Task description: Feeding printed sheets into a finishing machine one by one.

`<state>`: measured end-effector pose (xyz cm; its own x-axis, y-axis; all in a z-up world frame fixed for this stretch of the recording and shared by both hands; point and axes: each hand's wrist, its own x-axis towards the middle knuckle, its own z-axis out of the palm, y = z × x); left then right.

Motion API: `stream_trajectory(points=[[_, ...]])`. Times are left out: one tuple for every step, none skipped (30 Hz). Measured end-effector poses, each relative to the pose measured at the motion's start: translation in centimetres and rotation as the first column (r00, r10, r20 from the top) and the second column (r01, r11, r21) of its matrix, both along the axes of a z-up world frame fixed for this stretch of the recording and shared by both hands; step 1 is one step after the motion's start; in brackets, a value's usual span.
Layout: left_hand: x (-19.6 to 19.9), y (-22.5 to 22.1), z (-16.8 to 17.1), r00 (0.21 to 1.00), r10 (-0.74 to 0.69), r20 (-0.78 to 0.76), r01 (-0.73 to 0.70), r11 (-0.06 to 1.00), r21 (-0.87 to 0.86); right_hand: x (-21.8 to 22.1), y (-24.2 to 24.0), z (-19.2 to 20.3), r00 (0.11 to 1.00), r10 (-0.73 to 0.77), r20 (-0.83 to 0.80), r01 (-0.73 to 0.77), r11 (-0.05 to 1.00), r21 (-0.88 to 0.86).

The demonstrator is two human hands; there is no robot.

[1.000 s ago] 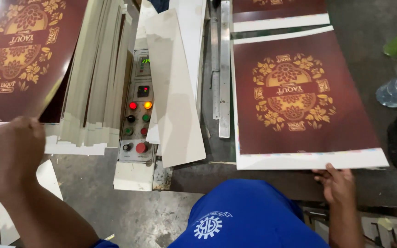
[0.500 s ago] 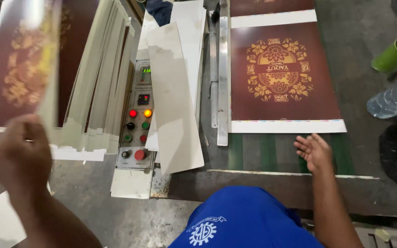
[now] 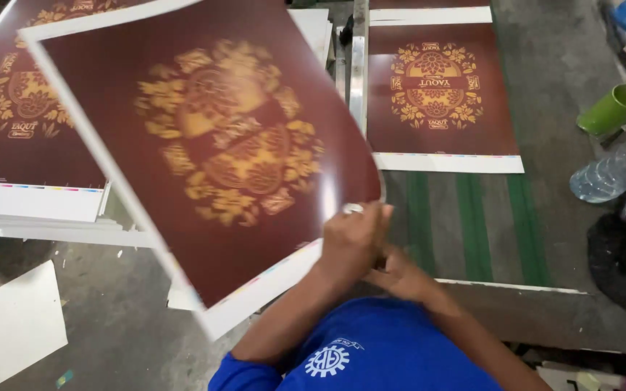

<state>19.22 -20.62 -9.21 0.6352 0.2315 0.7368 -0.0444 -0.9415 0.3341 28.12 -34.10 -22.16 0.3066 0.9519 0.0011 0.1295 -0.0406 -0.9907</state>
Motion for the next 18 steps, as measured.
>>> stream_trajectory(points=[[0.1,-0.4,-0.5,1.0,0.001,0.004,-0.001,1.0,0.001,0.3,-0.2,-2.2,1.0,0.001,0.004,-0.001,1.0,0.001],[0.2,-0.7,-1.0,0.997,-0.053,-0.059,0.052,0.999,-0.009,0.7,-0.4,-4.4,0.99,-0.13,0.062,0.13,0.992,0.001],[0.4,-1.0,-1.4,0.987,-0.107,-0.122,0.105,0.994,-0.023,1.1,-0.6,-6.5,0.959,-0.258,0.119,0.259,0.966,0.009],[-0.1,-1.0,-0.7,0.987,-0.108,-0.118,0.107,0.994,-0.021,3.1,-1.4,-11.6,0.958,-0.26,0.122,0.26,0.965,0.011],[-0.5,-0.9,-0.1,0.974,-0.165,-0.155,0.16,0.986,-0.044,4.5,-2.6,-16.8,0.945,-0.238,-0.224,0.276,0.948,0.157],[-1.0,-0.8,0.6,0.956,-0.222,-0.191,0.212,0.975,-0.071,5.2,-4.1,-22.0,0.832,-0.14,-0.537,0.334,0.899,0.283],[-1.8,0.1,1.1,0.956,-0.223,-0.19,0.213,0.974,-0.071,4.5,-4.1,-17.3,0.832,-0.141,-0.536,0.335,0.899,0.284],[-2.6,1.1,1.7,0.972,-0.193,-0.136,0.187,0.981,-0.051,3.9,-3.9,-12.7,0.73,-0.329,-0.598,0.497,0.857,0.135],[-3.4,2.0,2.3,0.983,-0.163,-0.08,0.161,0.986,-0.032,3.4,-3.8,-8.0,0.594,-0.503,-0.628,0.631,0.775,-0.024],[-4.3,4.3,0.9,0.983,-0.162,-0.08,0.16,0.987,-0.03,3.6,-4.9,-8.2,0.595,-0.502,-0.628,0.631,0.775,-0.022],[-5.3,6.5,-0.4,0.983,0.013,-0.185,-0.01,1.0,0.016,3.8,-6.0,-8.5,0.554,-0.52,-0.65,0.676,0.737,-0.015],[-6.1,8.8,-1.7,0.942,0.192,-0.275,-0.177,0.981,0.08,4.2,-7.0,-8.7,0.513,-0.534,-0.672,0.717,0.697,-0.007],[-7.3,10.6,-0.2,0.943,0.194,-0.272,-0.178,0.981,0.083,4.6,-8.2,-9.9,0.516,-0.531,-0.672,0.716,0.698,-0.002],[-8.6,12.4,1.3,0.926,0.337,-0.173,-0.302,0.932,0.199,4.9,-9.4,-11.1,0.504,-0.534,-0.679,0.742,0.669,0.025],[-9.9,14.2,2.9,0.885,0.461,-0.058,-0.425,0.855,0.298,5.3,-10.7,-12.3,0.492,-0.535,-0.686,0.767,0.639,0.052],[-11.5,15.8,2.9,0.885,0.462,-0.056,-0.427,0.854,0.299,5.6,-11.9,-12.9,0.494,-0.534,-0.686,0.767,0.64,0.055],[-13.1,17.5,3.0,0.777,0.623,-0.09,-0.565,0.754,0.334,5.9,-13.1,-13.4,0.453,-0.604,-0.656,0.809,0.587,0.018],[-14.9,19.1,3.1,0.638,0.761,-0.119,-0.68,0.629,0.376,6.0,-14.3,-14.1,0.404,-0.669,-0.623,0.847,0.531,-0.02]])
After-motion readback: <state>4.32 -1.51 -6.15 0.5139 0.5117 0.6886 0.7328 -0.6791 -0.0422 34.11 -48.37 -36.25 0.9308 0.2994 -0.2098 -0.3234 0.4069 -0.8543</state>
